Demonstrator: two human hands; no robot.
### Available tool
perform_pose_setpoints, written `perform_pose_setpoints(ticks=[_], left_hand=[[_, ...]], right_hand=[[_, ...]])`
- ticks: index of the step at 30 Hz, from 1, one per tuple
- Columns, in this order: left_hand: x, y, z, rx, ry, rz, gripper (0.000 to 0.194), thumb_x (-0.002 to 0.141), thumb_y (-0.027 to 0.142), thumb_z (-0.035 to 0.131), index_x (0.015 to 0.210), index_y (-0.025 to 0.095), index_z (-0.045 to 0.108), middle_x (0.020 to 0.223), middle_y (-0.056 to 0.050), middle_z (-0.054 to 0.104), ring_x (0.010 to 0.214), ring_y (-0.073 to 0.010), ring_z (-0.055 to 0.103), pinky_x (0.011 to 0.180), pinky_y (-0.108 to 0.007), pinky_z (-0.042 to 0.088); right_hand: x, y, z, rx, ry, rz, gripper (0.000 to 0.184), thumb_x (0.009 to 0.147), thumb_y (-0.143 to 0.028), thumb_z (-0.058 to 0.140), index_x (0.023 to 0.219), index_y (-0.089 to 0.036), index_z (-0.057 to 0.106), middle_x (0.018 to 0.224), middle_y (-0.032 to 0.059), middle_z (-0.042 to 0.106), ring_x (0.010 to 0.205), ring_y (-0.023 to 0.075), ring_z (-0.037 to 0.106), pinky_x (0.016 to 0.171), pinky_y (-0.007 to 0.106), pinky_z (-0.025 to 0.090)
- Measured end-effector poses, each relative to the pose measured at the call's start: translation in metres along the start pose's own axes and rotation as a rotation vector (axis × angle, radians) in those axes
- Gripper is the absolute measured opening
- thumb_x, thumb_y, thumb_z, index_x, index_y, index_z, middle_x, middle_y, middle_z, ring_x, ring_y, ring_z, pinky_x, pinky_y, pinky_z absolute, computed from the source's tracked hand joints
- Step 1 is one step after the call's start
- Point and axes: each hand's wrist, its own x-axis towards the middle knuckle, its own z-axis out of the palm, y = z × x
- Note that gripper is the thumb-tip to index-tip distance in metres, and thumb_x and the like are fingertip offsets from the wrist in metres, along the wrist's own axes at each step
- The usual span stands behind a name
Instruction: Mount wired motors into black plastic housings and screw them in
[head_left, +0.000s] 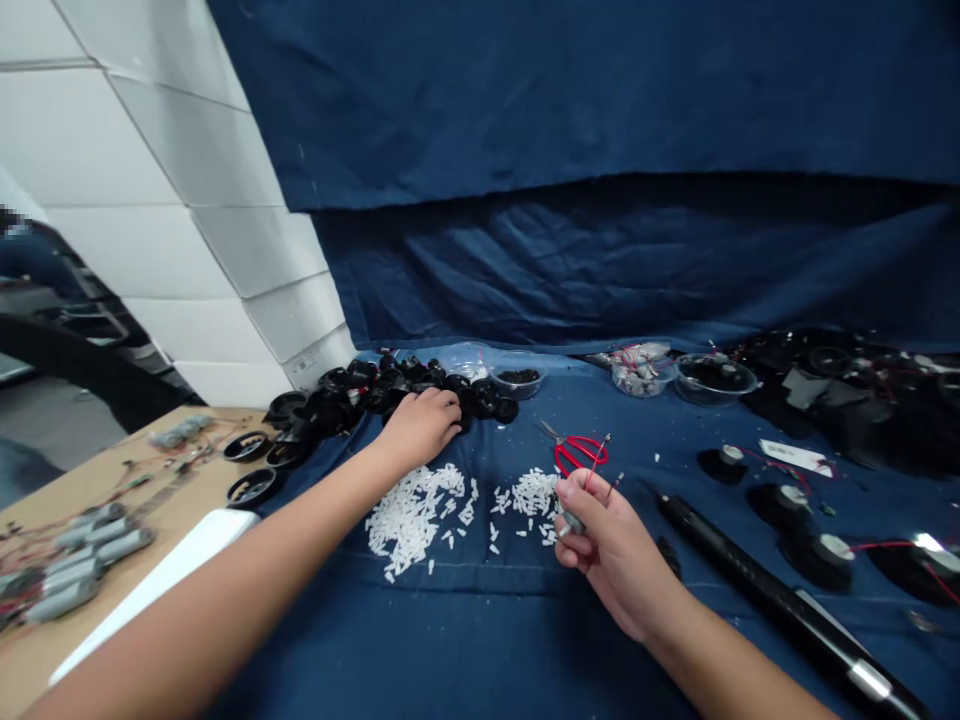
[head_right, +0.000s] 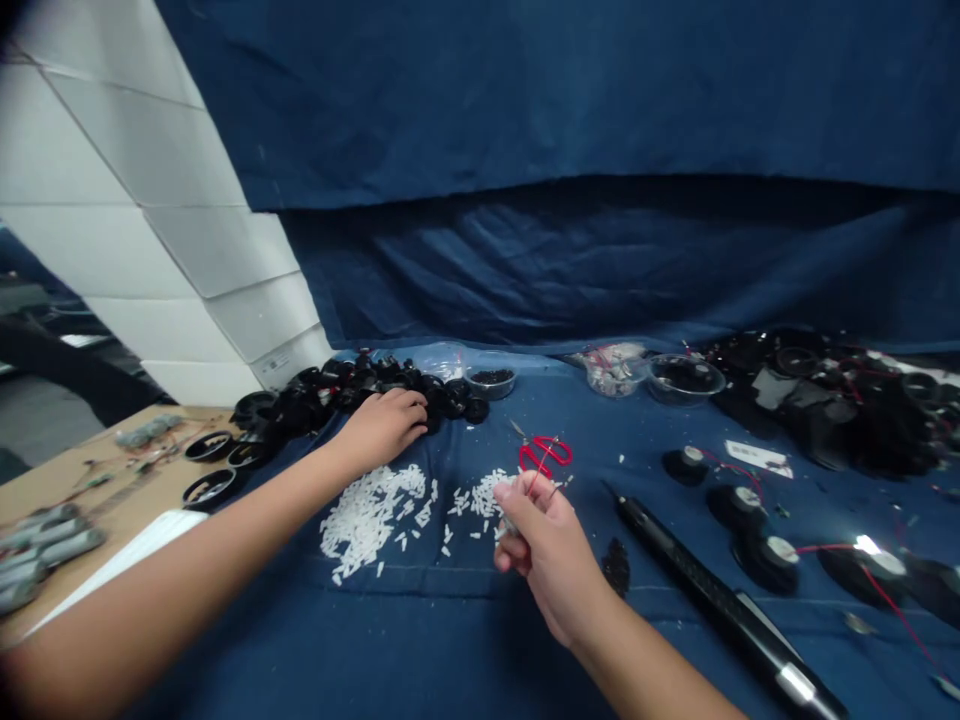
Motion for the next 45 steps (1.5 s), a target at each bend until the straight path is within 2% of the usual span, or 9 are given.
perform_pose_setpoints(ticks=[3, 7, 10, 13, 22, 28, 31, 36, 45], left_hand=[[-0.015, 0.022, 0.009, -0.223, 0.094, -0.197, 0.028, 0.105, 0.041, 0.063, 0.118, 0.016, 0.067, 0.128, -0.011, 0.068, 0.107, -0.0221, 0.07, 0.09, -0.04, 0.062], [-0.046, 0.066, 0.04, -0.601, 0.106, -0.476, 0.04, 0.108, 0.056, 0.045, 0.111, 0.018, 0.059, 0.116, -0.013, 0.073, 0.078, -0.0194, 0.074, 0.059, -0.028, 0.056], [-0.064, 0.09, 0.068, -0.842, 0.074, -0.597, 0.045, 0.102, 0.064, 0.05, 0.111, 0.021, 0.056, 0.105, -0.008, 0.073, 0.057, -0.0124, 0.062, 0.046, -0.021, 0.042], [-0.076, 0.097, 0.086, -0.998, 0.055, -0.654, 0.052, 0.096, 0.067, 0.057, 0.118, 0.021, 0.059, 0.101, -0.006, 0.069, 0.052, -0.009, 0.053, 0.041, -0.018, 0.033], [-0.094, 0.094, 0.095, -1.106, 0.179, -0.54, 0.033, 0.094, 0.05, 0.057, 0.11, 0.023, 0.066, 0.109, -0.005, 0.065, 0.076, -0.0151, 0.06, 0.059, -0.023, 0.05], [-0.098, 0.093, 0.101, -1.082, 0.159, -0.482, 0.036, 0.1, 0.051, 0.053, 0.114, 0.022, 0.067, 0.107, -0.006, 0.065, 0.079, -0.0174, 0.058, 0.064, -0.025, 0.05], [-0.101, 0.092, 0.103, -1.058, 0.175, -0.434, 0.035, 0.103, 0.052, 0.053, 0.113, 0.022, 0.067, 0.104, -0.005, 0.065, 0.082, -0.0175, 0.058, 0.068, -0.025, 0.05], [-0.1, 0.095, 0.103, -1.065, 0.199, -0.4, 0.032, 0.105, 0.047, 0.05, 0.111, 0.021, 0.067, 0.104, -0.005, 0.066, 0.099, -0.0197, 0.061, 0.09, -0.028, 0.051], [-0.099, 0.093, 0.103, -1.073, 0.233, -0.366, 0.031, 0.108, 0.044, 0.045, 0.107, 0.021, 0.064, 0.103, -0.005, 0.066, 0.095, -0.018, 0.061, 0.086, -0.028, 0.051]], right_hand=[[-0.001, 0.003, -0.006, 0.019, 0.013, -0.033, 0.057, 0.083, -0.057, 0.087, 0.096, -0.024, 0.043, 0.071, -0.0092, 0.045, 0.057, 0.0064, 0.042, 0.062, 0.022, 0.042], [0.001, 0.009, -0.01, -0.027, 0.037, -0.08, 0.057, 0.077, -0.052, 0.093, 0.098, -0.022, 0.05, 0.08, -0.006, 0.057, 0.066, 0.0089, 0.056, 0.065, 0.022, 0.043], [-0.002, 0.012, -0.009, -0.055, 0.019, -0.092, 0.052, 0.078, -0.051, 0.091, 0.103, -0.021, 0.056, 0.084, -0.0038, 0.061, 0.069, 0.0105, 0.059, 0.068, 0.024, 0.048], [-0.006, 0.013, -0.005, -0.075, -0.03, -0.095, 0.046, 0.077, -0.044, 0.09, 0.104, -0.021, 0.061, 0.088, -0.0023, 0.064, 0.069, 0.0122, 0.062, 0.069, 0.028, 0.053], [-0.014, 0.019, 0.002, -0.082, -0.08, -0.094, 0.032, 0.083, -0.035, 0.083, 0.104, -0.024, 0.062, 0.093, 0.002, 0.073, 0.09, 0.0219, 0.075, 0.087, 0.037, 0.059], [-0.016, 0.019, 0.002, -0.178, -0.046, -0.171, 0.03, 0.083, -0.029, 0.08, 0.109, -0.022, 0.068, 0.119, 0.0086, 0.073, 0.097, 0.0232, 0.076, 0.09, 0.038, 0.061], [-0.014, 0.02, 0.004, -0.184, -0.028, -0.169, 0.03, 0.081, -0.031, 0.082, 0.106, -0.022, 0.069, 0.107, 0.006, 0.075, 0.091, 0.0219, 0.076, 0.087, 0.036, 0.062], [-0.012, 0.026, 0.004, -0.236, 0.004, -0.194, 0.026, 0.079, -0.03, 0.083, 0.101, -0.023, 0.071, 0.097, 0.0031, 0.074, 0.089, 0.0194, 0.073, 0.08, 0.03, 0.062], [-0.016, 0.029, 0.0, -0.219, -0.023, -0.197, 0.025, 0.083, -0.029, 0.083, 0.104, -0.025, 0.071, 0.099, 0.0033, 0.076, 0.088, 0.0169, 0.072, 0.079, 0.027, 0.059]])
